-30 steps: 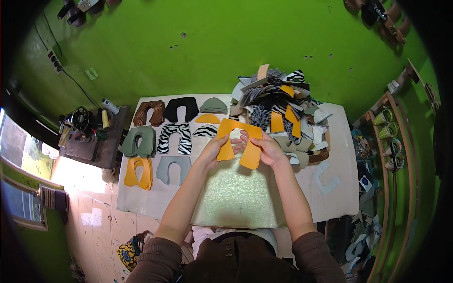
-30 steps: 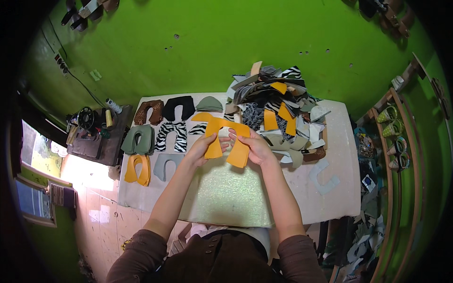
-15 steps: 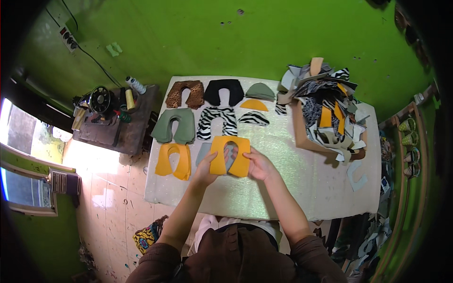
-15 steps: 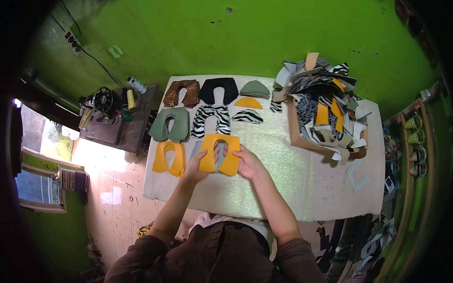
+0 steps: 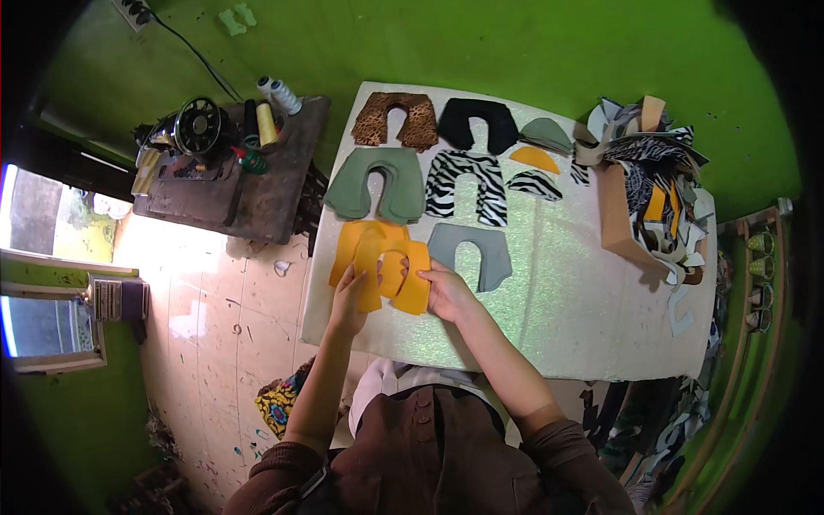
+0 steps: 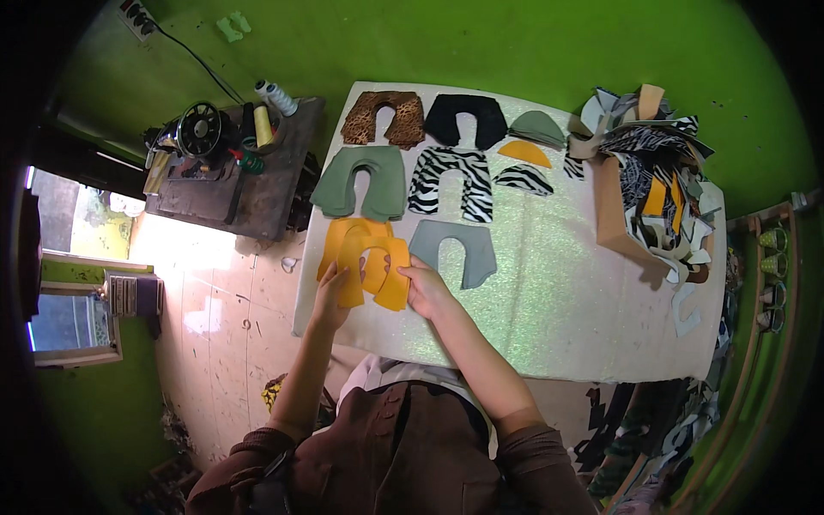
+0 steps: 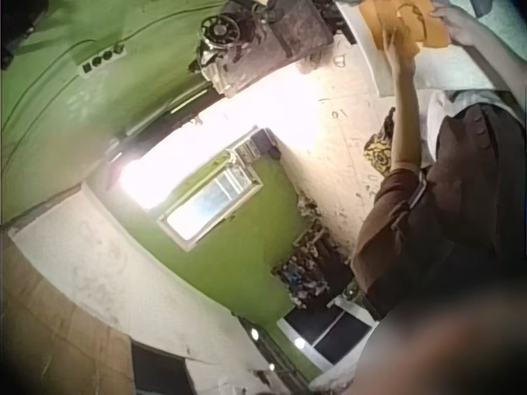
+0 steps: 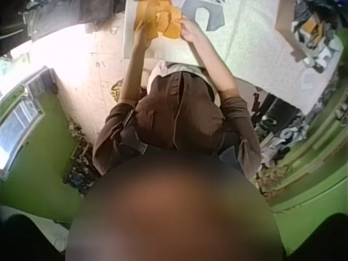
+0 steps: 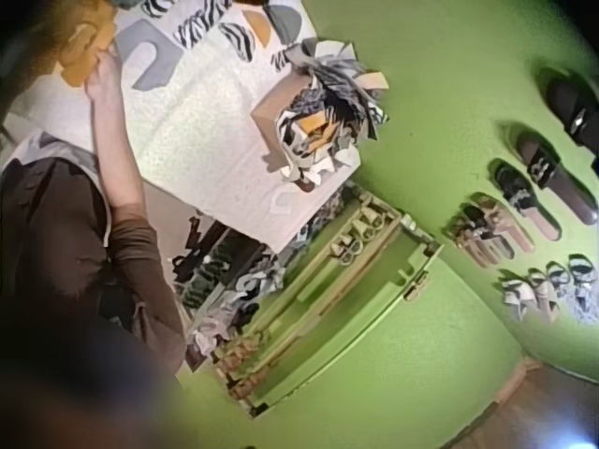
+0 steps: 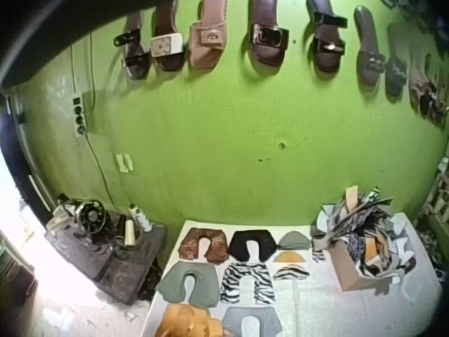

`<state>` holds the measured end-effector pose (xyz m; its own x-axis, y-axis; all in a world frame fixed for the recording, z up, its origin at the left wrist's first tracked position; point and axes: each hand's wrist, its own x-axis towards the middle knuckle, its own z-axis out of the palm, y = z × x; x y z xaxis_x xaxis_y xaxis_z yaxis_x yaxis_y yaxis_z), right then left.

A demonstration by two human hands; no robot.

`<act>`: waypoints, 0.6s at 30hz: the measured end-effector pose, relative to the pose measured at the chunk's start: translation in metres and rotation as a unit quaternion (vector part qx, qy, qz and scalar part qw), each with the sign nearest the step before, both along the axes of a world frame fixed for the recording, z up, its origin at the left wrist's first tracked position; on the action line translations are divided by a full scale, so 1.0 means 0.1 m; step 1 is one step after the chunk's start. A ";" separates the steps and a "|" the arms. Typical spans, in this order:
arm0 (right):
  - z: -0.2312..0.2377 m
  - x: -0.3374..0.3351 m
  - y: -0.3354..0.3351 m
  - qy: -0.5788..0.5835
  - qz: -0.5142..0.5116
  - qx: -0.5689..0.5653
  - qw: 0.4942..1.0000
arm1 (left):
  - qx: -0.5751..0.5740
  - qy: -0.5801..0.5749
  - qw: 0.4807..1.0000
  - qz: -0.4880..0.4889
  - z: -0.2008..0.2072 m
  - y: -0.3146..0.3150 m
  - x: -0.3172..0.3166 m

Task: Sort various patterned and colored shoe upper materials on a workbench.

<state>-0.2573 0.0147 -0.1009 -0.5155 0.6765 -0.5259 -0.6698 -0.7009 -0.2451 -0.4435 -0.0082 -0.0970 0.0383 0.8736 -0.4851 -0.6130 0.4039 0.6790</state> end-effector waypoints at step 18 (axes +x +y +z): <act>-0.11 -0.55 0.24 -0.341 0.001 0.154 0.927 | 0.070 0.210 0.975 0.004 -0.10 0.38 -0.36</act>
<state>-0.3127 0.0388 -0.1117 -0.1358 0.8484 -0.5116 -0.2834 -0.5281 -0.8005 -0.4794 0.0300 -0.1071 -0.1463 0.9314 -0.3332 -0.2717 0.2860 0.9189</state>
